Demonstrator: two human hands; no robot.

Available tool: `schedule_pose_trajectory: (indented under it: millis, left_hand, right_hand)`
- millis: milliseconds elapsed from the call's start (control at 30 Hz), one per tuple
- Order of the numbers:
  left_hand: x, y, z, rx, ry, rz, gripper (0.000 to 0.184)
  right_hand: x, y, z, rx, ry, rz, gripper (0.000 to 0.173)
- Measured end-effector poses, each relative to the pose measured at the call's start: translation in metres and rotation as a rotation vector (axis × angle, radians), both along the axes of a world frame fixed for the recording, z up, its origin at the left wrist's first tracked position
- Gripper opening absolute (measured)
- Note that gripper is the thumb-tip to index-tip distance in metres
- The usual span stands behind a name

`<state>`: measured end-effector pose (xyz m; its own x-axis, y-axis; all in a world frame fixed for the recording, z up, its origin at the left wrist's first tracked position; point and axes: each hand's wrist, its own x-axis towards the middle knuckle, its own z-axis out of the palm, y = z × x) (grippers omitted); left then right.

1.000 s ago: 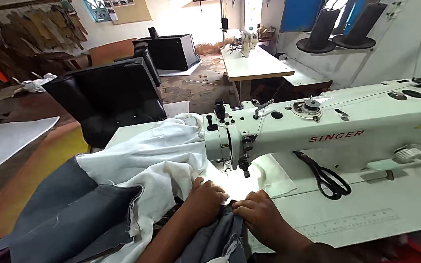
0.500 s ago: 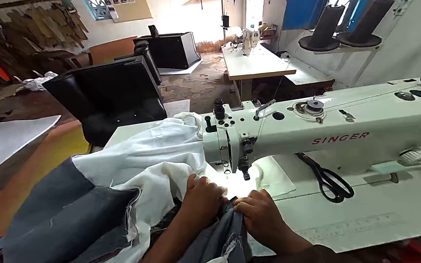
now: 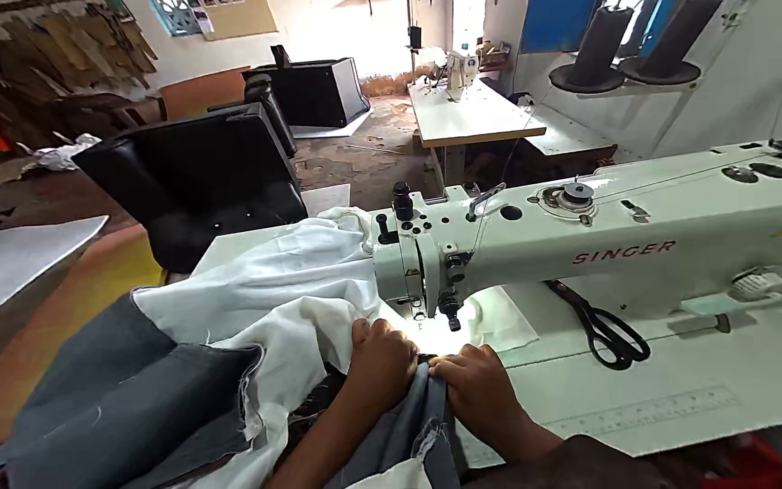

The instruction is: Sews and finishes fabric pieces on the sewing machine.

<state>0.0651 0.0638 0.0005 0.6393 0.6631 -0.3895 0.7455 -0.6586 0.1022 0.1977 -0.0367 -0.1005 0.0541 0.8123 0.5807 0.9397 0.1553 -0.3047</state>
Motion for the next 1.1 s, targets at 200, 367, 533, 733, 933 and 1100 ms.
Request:
schedule_pose_trajectory:
  millis: [200, 367, 533, 733, 933, 1100]
  left_hand:
    - [0.005, -0.007, -0.006, 0.142, -0.034, -0.056, 0.028]
    - [0.005, -0.007, -0.013, 0.212, -0.100, -0.052, 0.027]
    - [0.005, -0.002, -0.014, 0.207, -0.096, -0.041, 0.029]
    - [0.003, 0.000, -0.017, 0.236, -0.132, -0.015, 0.029]
    - [-0.001, 0.003, -0.022, 0.254, -0.176, -0.013, 0.029]
    - [-0.006, 0.009, -0.020, 0.177, -0.174, -0.039, 0.027]
  right_hand:
    - [-0.003, 0.005, 0.008, -0.136, 0.032, -0.011, 0.023]
    - [-0.007, 0.009, 0.013, -0.199, 0.035, -0.030, 0.025]
    - [-0.008, 0.011, 0.016, -0.255, 0.056, -0.033, 0.027]
    - [-0.008, 0.011, 0.020, -0.373, 0.120, 0.009, 0.032]
    - [-0.007, 0.009, 0.025, -0.463, 0.141, 0.026, 0.036]
    - [-0.008, 0.008, 0.017, -0.345, 0.105, -0.022, 0.032]
